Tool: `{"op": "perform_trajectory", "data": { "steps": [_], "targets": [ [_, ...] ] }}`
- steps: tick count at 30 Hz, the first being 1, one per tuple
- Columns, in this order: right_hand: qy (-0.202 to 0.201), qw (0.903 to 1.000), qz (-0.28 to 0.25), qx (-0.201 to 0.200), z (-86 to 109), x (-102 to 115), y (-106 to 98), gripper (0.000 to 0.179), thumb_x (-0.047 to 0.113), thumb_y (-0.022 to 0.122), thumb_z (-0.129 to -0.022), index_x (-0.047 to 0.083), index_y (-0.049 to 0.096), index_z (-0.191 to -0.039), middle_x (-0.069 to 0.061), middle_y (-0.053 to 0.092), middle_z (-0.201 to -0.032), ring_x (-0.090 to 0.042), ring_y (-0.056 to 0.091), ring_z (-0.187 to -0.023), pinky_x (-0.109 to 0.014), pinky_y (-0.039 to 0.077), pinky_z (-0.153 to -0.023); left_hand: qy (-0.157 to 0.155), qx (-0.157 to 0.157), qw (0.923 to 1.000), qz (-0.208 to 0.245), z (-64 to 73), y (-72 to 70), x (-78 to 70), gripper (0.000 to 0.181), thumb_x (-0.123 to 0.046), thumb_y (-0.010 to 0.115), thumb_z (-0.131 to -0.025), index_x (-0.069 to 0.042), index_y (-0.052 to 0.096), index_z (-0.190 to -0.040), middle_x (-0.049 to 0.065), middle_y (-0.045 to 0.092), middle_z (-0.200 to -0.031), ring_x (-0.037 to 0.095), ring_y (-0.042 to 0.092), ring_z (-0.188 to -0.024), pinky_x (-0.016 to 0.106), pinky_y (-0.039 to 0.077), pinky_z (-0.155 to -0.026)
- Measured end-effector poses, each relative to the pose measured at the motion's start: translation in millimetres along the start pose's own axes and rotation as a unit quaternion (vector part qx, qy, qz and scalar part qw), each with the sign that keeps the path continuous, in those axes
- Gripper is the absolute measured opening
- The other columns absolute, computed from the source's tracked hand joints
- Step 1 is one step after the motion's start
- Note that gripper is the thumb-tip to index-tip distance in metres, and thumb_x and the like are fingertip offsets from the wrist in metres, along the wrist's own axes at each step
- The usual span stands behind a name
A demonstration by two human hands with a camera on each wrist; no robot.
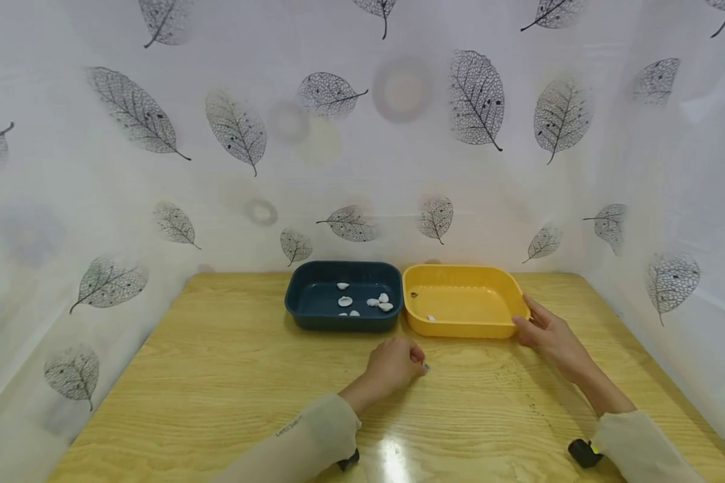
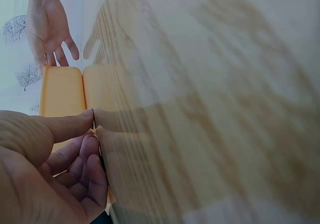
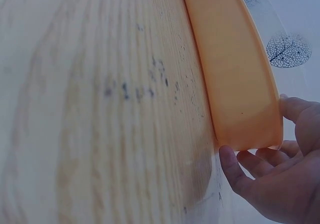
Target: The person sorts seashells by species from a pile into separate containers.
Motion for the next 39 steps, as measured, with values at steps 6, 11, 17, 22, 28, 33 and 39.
{"op": "perform_trajectory", "data": {
  "steps": [6,11,17,22,28,33,39],
  "targets": [
    [0.002,1.0000,-0.003,0.002,0.3,0,0,0.074,0.021,0.048,-0.112,-0.001,-0.001,-0.164,-0.035,0.009,-0.165,0.015,0.052,-0.114,-0.024,0.058,-0.089,0.004,0.003,0.9998,-0.020,0.3,0.3,-2.1,0.008,-0.021,0.086,-0.086,-0.017,0.080,-0.089,-0.011,0.061,-0.073,0.010,0.054,-0.072,0.030,0.045,-0.069],
    [0.004,1.0000,-0.001,-0.001,0.2,-2,0,0.076,0.023,0.049,-0.112,-0.001,0.000,-0.164,-0.036,0.010,-0.164,0.015,0.053,-0.113,-0.023,0.058,-0.088,0.003,0.006,0.9993,-0.036,0.7,1.2,-2.0,0.009,-0.023,0.086,-0.086,-0.019,0.079,-0.087,-0.012,0.060,-0.072,0.010,0.053,-0.071,0.030,0.045,-0.070],
    [0.003,1.0000,-0.003,-0.002,0.8,-3,0,0.078,0.023,0.052,-0.111,-0.002,0.000,-0.163,-0.037,0.013,-0.163,0.015,0.054,-0.111,-0.023,0.058,-0.088,-0.005,0.016,0.9998,-0.015,1.1,2.2,1.5,0.009,-0.021,0.086,-0.085,-0.019,0.077,-0.086,-0.011,0.060,-0.073,0.009,0.054,-0.071,0.030,0.045,-0.071],
    [0.003,1.0000,0.000,-0.004,0.4,-2,0,0.076,0.023,0.049,-0.112,-0.001,0.000,-0.164,-0.037,0.011,-0.164,0.015,0.054,-0.111,-0.023,0.058,-0.088,-0.012,0.012,0.9992,0.035,1.5,-1.2,5.3,0.008,-0.018,0.085,-0.084,-0.019,0.077,-0.087,-0.012,0.063,-0.075,0.007,0.056,-0.071,0.029,0.047,-0.070],
    [0.001,1.0000,0.000,-0.003,0.1,-2,-1,0.075,0.022,0.050,-0.112,-0.001,0.000,-0.164,-0.036,0.011,-0.164,0.016,0.051,-0.115,-0.023,0.057,-0.089,-0.004,0.008,0.9963,0.085,1.9,-4.8,6.8,0.009,-0.011,0.084,-0.084,-0.014,0.078,-0.089,-0.010,0.066,-0.077,0.006,0.058,-0.072,0.026,0.050,-0.070],
    [0.002,1.0000,0.002,-0.003,-0.3,-2,-1,0.076,0.022,0.051,-0.111,0.000,0.001,-0.164,-0.035,0.011,-0.165,0.017,0.051,-0.114,-0.023,0.057,-0.089,0.008,0.009,0.9929,0.119,2.5,-5.3,7.4,0.009,-0.006,0.082,-0.083,-0.010,0.077,-0.089,-0.008,0.066,-0.076,0.005,0.058,-0.070,0.022,0.050,-0.068],
    [0.004,1.0000,0.004,0.000,-0.6,-1,0,0.079,0.023,0.053,-0.110,0.000,0.000,-0.164,-0.034,0.009,-0.165,0.020,0.048,-0.112,-0.023,0.057,-0.089,0.018,0.009,0.9851,0.171,1.7,-14.9,1.9,0.008,-0.002,0.079,-0.086,-0.005,0.077,-0.093,-0.004,0.067,-0.079,0.007,0.059,-0.072,0.021,0.053,-0.066]
  ]
}}
Point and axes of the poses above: each hand's wrist, its own z-axis away from the middle knuckle, its own y-axis out of the palm, x = y × z, the point moved 7 cm from there along -z, towards the middle knuckle
